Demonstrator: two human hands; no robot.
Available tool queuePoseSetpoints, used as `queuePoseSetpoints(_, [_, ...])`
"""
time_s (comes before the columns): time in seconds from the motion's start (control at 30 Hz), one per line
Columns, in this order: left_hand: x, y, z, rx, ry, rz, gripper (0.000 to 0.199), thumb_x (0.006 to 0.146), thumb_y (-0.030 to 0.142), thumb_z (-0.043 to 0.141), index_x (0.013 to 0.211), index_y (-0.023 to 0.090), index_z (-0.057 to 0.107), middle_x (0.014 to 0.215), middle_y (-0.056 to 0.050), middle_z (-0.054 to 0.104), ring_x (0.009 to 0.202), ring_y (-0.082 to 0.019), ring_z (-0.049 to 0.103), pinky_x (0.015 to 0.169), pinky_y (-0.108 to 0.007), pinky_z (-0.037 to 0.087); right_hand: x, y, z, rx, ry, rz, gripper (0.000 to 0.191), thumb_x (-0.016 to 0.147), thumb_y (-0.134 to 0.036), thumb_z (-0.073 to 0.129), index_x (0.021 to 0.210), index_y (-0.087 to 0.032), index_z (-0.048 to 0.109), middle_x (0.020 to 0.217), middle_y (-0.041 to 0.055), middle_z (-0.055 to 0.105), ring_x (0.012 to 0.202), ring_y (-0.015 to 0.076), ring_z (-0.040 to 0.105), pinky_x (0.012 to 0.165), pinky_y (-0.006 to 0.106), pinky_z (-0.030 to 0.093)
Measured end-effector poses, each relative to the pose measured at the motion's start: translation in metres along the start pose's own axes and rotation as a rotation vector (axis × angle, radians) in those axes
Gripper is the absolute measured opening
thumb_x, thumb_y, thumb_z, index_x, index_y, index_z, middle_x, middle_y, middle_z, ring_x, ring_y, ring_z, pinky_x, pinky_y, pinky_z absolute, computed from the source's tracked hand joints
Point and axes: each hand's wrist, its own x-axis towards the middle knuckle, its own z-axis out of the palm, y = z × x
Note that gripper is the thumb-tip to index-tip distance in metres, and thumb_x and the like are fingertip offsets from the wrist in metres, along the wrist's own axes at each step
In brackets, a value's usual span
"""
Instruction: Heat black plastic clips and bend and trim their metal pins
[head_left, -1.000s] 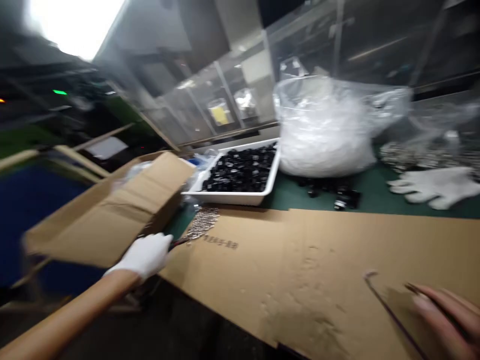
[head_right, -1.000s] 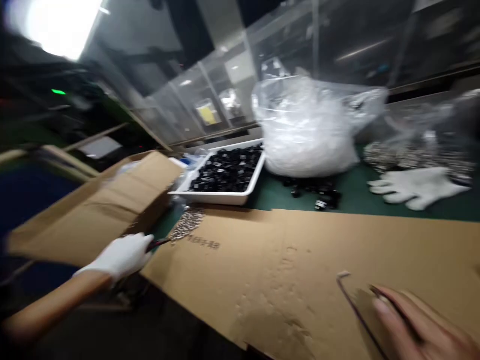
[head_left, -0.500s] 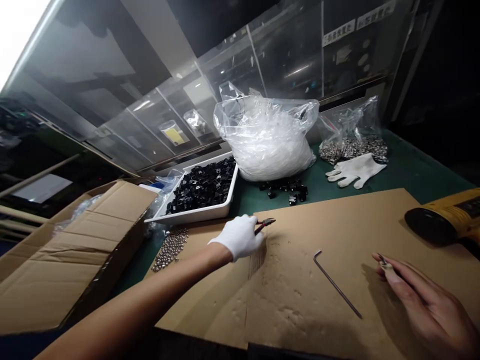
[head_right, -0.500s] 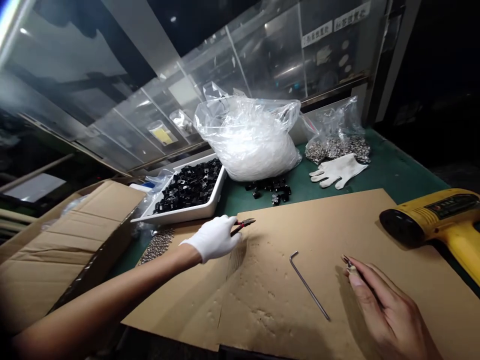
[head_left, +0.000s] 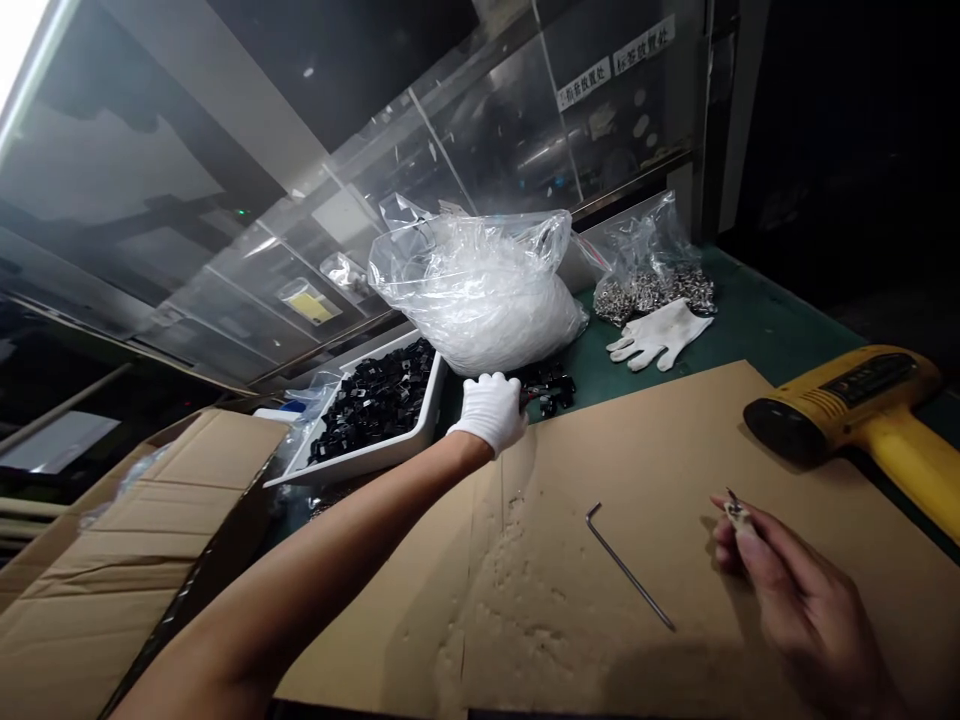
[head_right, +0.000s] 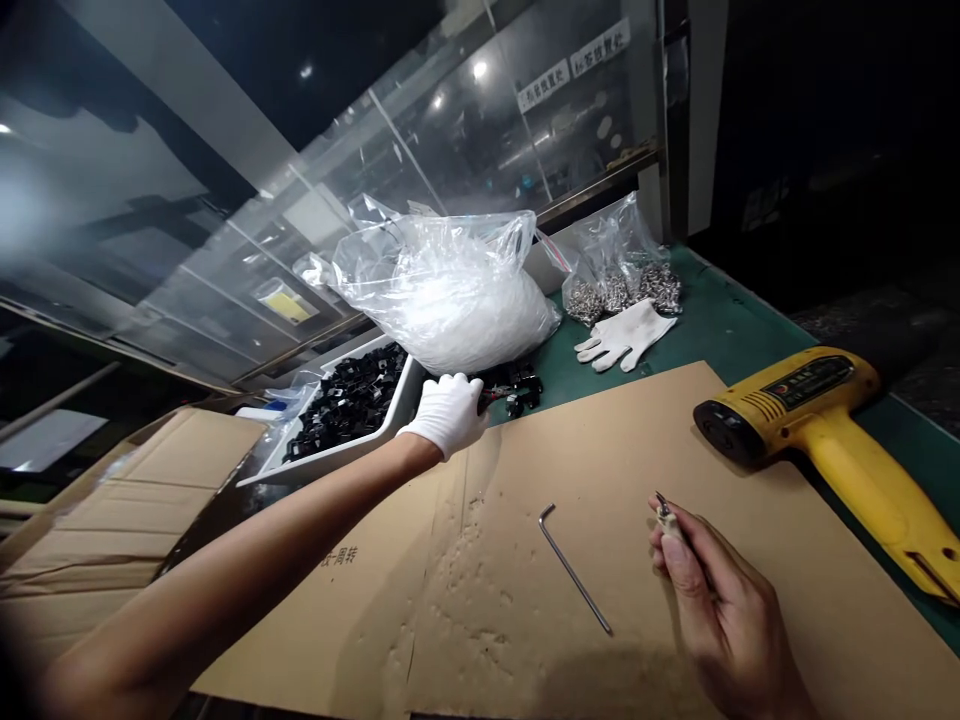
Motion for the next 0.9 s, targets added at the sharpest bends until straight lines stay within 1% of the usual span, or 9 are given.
queuePoseSetpoints(0.1, [0.018, -0.001, -0.001, 0.03, 0.008, -0.016, 0.038, 0.089, 0.037, 0.06, 0.114, 0.01, 0.07, 0.113, -0.024, 0.066, 0.109, -0.042, 0.06, 0.089, -0.054, 0.041, 0.002, -0.003, 0.0, -0.002, 0.027, 0.017, 0.036, 0.108, -0.047, 0.053, 0.133, -0.025, 0.067, 0.107, 0.0055, 0.071, 0.087, 0.0152, 0.071, 0.079, 0.017, 0.061])
queuePoseSetpoints(0.17, [0.026, -0.004, -0.001, 0.052, 0.007, -0.031, 0.036, 0.086, 0.031, 0.063, 0.112, 0.007, 0.071, 0.111, -0.025, 0.067, 0.109, -0.043, 0.061, 0.09, -0.054, 0.04, 0.002, -0.005, 0.001, 0.002, 0.036, 0.027, 0.038, 0.108, -0.048, 0.053, 0.133, -0.023, 0.068, 0.106, 0.0071, 0.071, 0.086, 0.0171, 0.071, 0.077, 0.019, 0.062])
queuePoseSetpoints(0.27, [0.034, -0.011, 0.002, 0.082, 0.01, -0.029, 0.036, 0.083, 0.027, 0.066, 0.111, 0.005, 0.072, 0.111, -0.028, 0.068, 0.108, -0.044, 0.062, 0.092, -0.057, 0.039, 0.002, -0.007, 0.001, 0.018, 0.038, 0.05, 0.042, 0.107, -0.049, 0.053, 0.134, -0.021, 0.068, 0.108, 0.009, 0.071, 0.088, 0.0196, 0.071, 0.077, 0.023, 0.064])
queuePoseSetpoints(0.37, [0.039, -0.017, 0.005, 0.099, 0.028, 0.006, 0.036, 0.083, 0.026, 0.066, 0.112, 0.005, 0.072, 0.112, -0.028, 0.069, 0.109, -0.045, 0.061, 0.094, -0.059, 0.037, 0.002, -0.007, 0.001, 0.036, 0.037, 0.062, 0.041, 0.107, -0.049, 0.052, 0.135, -0.022, 0.067, 0.109, 0.0086, 0.071, 0.088, 0.019, 0.071, 0.077, 0.023, 0.064])
queuePoseSetpoints(0.53, [0.044, -0.021, 0.011, 0.113, 0.065, 0.062, 0.036, 0.082, 0.019, 0.063, 0.114, 0.006, 0.071, 0.117, -0.029, 0.068, 0.112, -0.044, 0.059, 0.097, -0.06, 0.036, 0.003, -0.005, 0.001, 0.016, 0.043, 0.034, 0.039, 0.107, -0.048, 0.053, 0.132, -0.023, 0.068, 0.105, 0.0073, 0.071, 0.086, 0.0172, 0.071, 0.076, 0.019, 0.063])
queuePoseSetpoints(0.67, [0.051, -0.021, 0.015, 0.114, 0.087, 0.117, 0.036, 0.083, 0.012, 0.058, 0.116, 0.007, 0.071, 0.119, -0.027, 0.068, 0.114, -0.042, 0.058, 0.098, -0.057, 0.036, 0.004, -0.003, 0.002, 0.002, 0.044, 0.012, 0.037, 0.108, -0.046, 0.053, 0.133, -0.024, 0.068, 0.105, 0.0055, 0.071, 0.086, 0.0154, 0.07, 0.077, 0.017, 0.062])
queuePoseSetpoints(0.8, [0.056, -0.023, 0.015, 0.11, 0.096, 0.162, 0.035, 0.089, 0.006, 0.048, 0.114, 0.005, 0.072, 0.114, -0.027, 0.069, 0.113, -0.04, 0.059, 0.095, -0.055, 0.038, 0.003, -0.004, 0.002, 0.003, 0.05, 0.022, 0.037, 0.108, -0.046, 0.052, 0.134, -0.024, 0.067, 0.103, 0.0049, 0.07, 0.085, 0.0151, 0.069, 0.078, 0.017, 0.061])
queuePoseSetpoints(0.9, [0.057, -0.026, 0.013, 0.101, 0.079, 0.186, 0.034, 0.09, 0.006, 0.047, 0.11, 0.005, 0.075, 0.11, -0.028, 0.069, 0.11, -0.04, 0.06, 0.091, -0.054, 0.04, 0.002, -0.005, 0.001, 0.002, 0.05, 0.025, 0.038, 0.108, -0.047, 0.052, 0.134, -0.023, 0.067, 0.105, 0.0056, 0.07, 0.086, 0.016, 0.069, 0.078, 0.019, 0.062])
